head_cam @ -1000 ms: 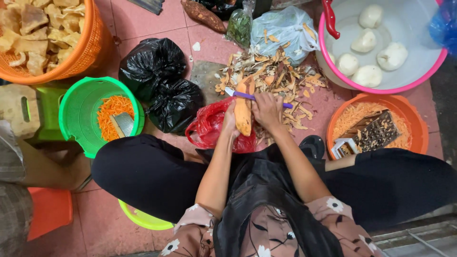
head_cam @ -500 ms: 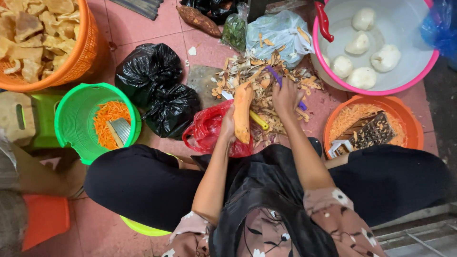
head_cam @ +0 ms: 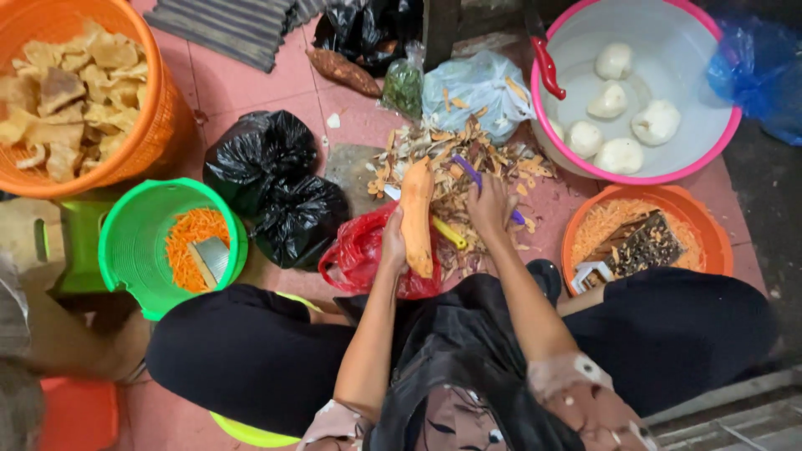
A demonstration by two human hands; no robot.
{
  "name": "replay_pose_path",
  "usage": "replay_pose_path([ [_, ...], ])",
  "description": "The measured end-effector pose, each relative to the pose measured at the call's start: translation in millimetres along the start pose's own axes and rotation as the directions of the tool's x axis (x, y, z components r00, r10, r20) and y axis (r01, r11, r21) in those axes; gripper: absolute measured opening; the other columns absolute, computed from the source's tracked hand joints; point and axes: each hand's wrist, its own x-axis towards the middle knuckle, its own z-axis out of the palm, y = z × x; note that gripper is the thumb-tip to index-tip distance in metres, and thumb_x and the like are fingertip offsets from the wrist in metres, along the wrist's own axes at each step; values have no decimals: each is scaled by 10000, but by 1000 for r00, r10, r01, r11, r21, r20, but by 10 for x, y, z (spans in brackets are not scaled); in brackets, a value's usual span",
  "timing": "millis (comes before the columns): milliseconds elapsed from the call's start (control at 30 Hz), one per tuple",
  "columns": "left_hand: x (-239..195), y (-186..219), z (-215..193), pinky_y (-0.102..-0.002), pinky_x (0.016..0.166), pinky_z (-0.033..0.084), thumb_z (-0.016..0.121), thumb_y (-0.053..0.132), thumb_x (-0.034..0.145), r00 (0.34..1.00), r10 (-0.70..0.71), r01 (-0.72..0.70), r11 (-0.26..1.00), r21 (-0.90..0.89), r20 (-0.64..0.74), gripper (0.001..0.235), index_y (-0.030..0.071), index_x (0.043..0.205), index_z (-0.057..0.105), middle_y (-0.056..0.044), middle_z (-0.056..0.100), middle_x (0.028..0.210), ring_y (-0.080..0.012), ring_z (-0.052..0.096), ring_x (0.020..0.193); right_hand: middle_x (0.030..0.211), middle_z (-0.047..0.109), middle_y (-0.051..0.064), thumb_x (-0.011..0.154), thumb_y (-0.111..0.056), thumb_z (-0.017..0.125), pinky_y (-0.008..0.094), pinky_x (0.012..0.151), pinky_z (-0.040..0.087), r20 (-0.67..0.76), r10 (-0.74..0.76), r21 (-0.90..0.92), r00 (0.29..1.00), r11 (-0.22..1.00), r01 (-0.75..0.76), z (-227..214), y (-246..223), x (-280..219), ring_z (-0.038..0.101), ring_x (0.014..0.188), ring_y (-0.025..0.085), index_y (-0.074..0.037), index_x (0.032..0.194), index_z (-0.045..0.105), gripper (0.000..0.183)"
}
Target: The person peels a sweet potato with a handheld peeler and then grates it into a bowl using a box-style grater.
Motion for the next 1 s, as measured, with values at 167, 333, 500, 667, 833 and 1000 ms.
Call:
replay_pose_path([
  [167, -93, -44, -50, -357, 763, 570, 471, 466, 1100, 977, -132, 156, 977, -147, 166, 529, 18, 1337, 623, -109, 716, 1084, -213, 694, 884, 1108, 674, 99, 1043, -241, 566, 513, 946, 359, -45, -90, 153, 995, 984, 96, -264, -412, -52, 595, 1099, 298, -95, 1163, 655, 209],
  [333, -208, 83, 4, -334, 716, 576, 487, 457, 1048, 963, -196, 226, 961, -156, 186, 482, 93, 1338, 615, -60, 741, 1022, -174, 704, 814, 1023, 678, 93, 966, -202, 577, 516, 911, 341, 156, 12, 41, 988, 999, -18, -345, -357, 258, 618, 1018, 295, -122, 1114, 685, 200],
  [500, -192, 158, 77, -340, 640, 584, 458, 505, 1072, 939, -257, 312, 916, -254, 228, 536, 46, 1276, 642, -88, 750, 943, -205, 710, 736, 1062, 665, 148, 971, -220, 633, 509, 844, 360, -88, -49, 61, 995, 997, 54, -371, -60, 107, 598, 1041, 358, -59, 1181, 648, 265],
  [667, -198, 279, 142, -364, 588, 598, 421, 534, 1047, 937, -211, 292, 910, -294, 279, 551, 61, 1209, 655, -106, 739, 885, -233, 709, 674, 992, 655, 115, 1042, -240, 610, 498, 888, 368, 88, 16, 163, 996, 986, -30, -557, -306, -326, 620, 1006, 309, -63, 1149, 642, 210],
  [833, -152, 190, 148, -367, 592, 597, 413, 534, 1072, 944, -202, 273, 921, -277, 260, 563, 38, 1206, 643, -108, 737, 896, -235, 712, 689, 1107, 680, 74, 981, -229, 619, 461, 909, 368, -79, -499, 98, 863, 857, 505, -563, -581, -325, 610, 1049, 252, -91, 1189, 644, 250],
  [1000, -122, 103, 176, -364, 666, 601, 425, 491, 1090, 947, -258, 309, 893, -327, 192, 536, 33, 1269, 638, -113, 744, 968, -233, 724, 766, 1126, 674, 62, 1015, -201, 614, 504, 966, 346, -284, -133, 61, 950, 986, 156, -570, -318, 130, 609, 1090, 260, -112, 1195, 676, 210],
])
